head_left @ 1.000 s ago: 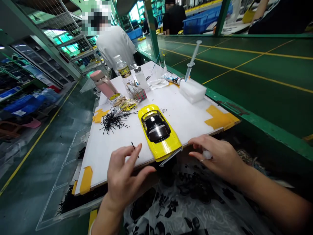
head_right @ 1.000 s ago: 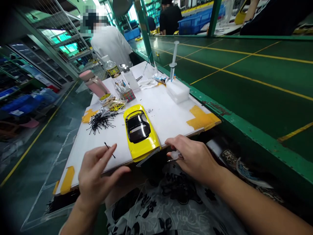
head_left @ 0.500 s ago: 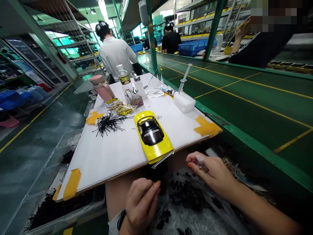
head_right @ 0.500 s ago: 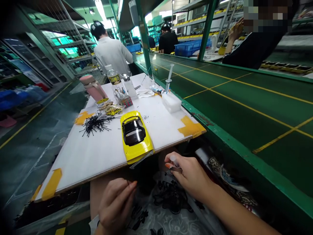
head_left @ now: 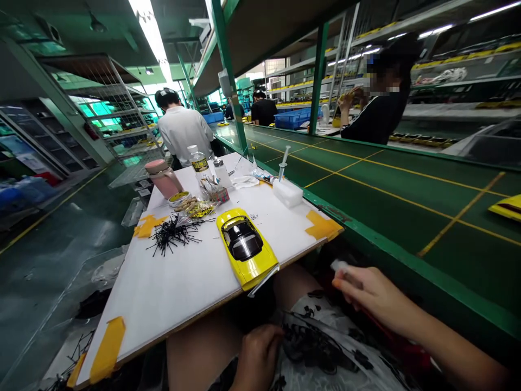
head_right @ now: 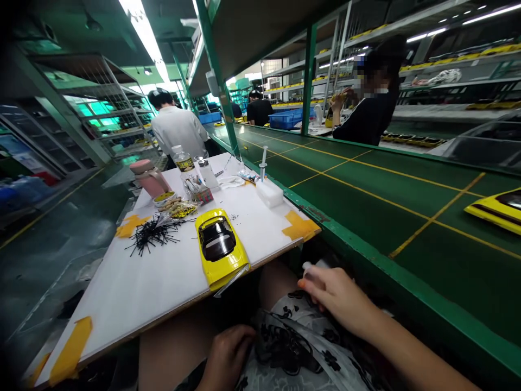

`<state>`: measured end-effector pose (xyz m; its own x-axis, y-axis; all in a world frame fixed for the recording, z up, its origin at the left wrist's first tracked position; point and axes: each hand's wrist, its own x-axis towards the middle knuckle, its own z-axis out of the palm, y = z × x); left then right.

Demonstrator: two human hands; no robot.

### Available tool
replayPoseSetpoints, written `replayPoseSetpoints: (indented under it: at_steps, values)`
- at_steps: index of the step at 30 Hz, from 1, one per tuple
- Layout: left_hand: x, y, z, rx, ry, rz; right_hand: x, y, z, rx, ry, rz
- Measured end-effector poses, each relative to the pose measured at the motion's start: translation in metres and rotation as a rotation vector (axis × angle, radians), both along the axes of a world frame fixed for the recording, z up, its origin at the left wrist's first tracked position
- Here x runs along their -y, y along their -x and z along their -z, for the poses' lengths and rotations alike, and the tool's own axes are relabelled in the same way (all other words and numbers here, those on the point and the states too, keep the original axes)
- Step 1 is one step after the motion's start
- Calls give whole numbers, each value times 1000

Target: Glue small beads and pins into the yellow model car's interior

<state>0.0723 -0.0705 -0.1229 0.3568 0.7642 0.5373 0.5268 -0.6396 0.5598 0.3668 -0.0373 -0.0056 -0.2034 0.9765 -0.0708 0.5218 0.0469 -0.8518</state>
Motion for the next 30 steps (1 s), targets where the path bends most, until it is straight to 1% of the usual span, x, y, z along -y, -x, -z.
replayPoseSetpoints:
  at_steps: [2,4,5,7,8,10,11,12,14,15,17,19,23,26,30]
  values:
    - [2,0,-2,-9,-53,16,-6,-8,-8,-336,35,111]
    - [4,0,-8,-19,-129,68,-16,-10,-18,-647,7,238]
    - [5,2,-14,-22,-169,102,-23,-9,-23,-787,-9,308]
    - [6,9,-31,-21,-255,150,-35,-4,-32,-1024,-25,434]
    - [6,15,-43,-18,-300,161,-41,0,-36,-1112,-20,464]
    - [4,30,-71,-17,-411,148,-50,10,-45,-1239,4,457]
    - [2,38,-87,-27,-434,127,-53,16,-49,-1287,26,433]
    - [-2,46,-101,-36,-437,76,-56,22,-53,-1329,52,401]
    - [-14,60,-127,44,-417,-105,-60,32,-61,-1390,109,324]
    - [-22,65,-137,109,-410,-188,-62,36,-66,-1409,138,288]
    - [-42,71,-154,144,-396,-268,-67,44,-74,-1429,180,238]
    - [-64,72,-167,21,-397,-277,-71,49,-82,-1444,191,221]
    - [-100,59,-186,-421,-514,-233,-78,54,-90,-1469,186,187]
    - [-114,42,-197,-709,-582,-145,-81,54,-86,-1491,225,189]
    - [-120,22,-210,-931,-549,-27,-88,47,-70,-1565,274,249]
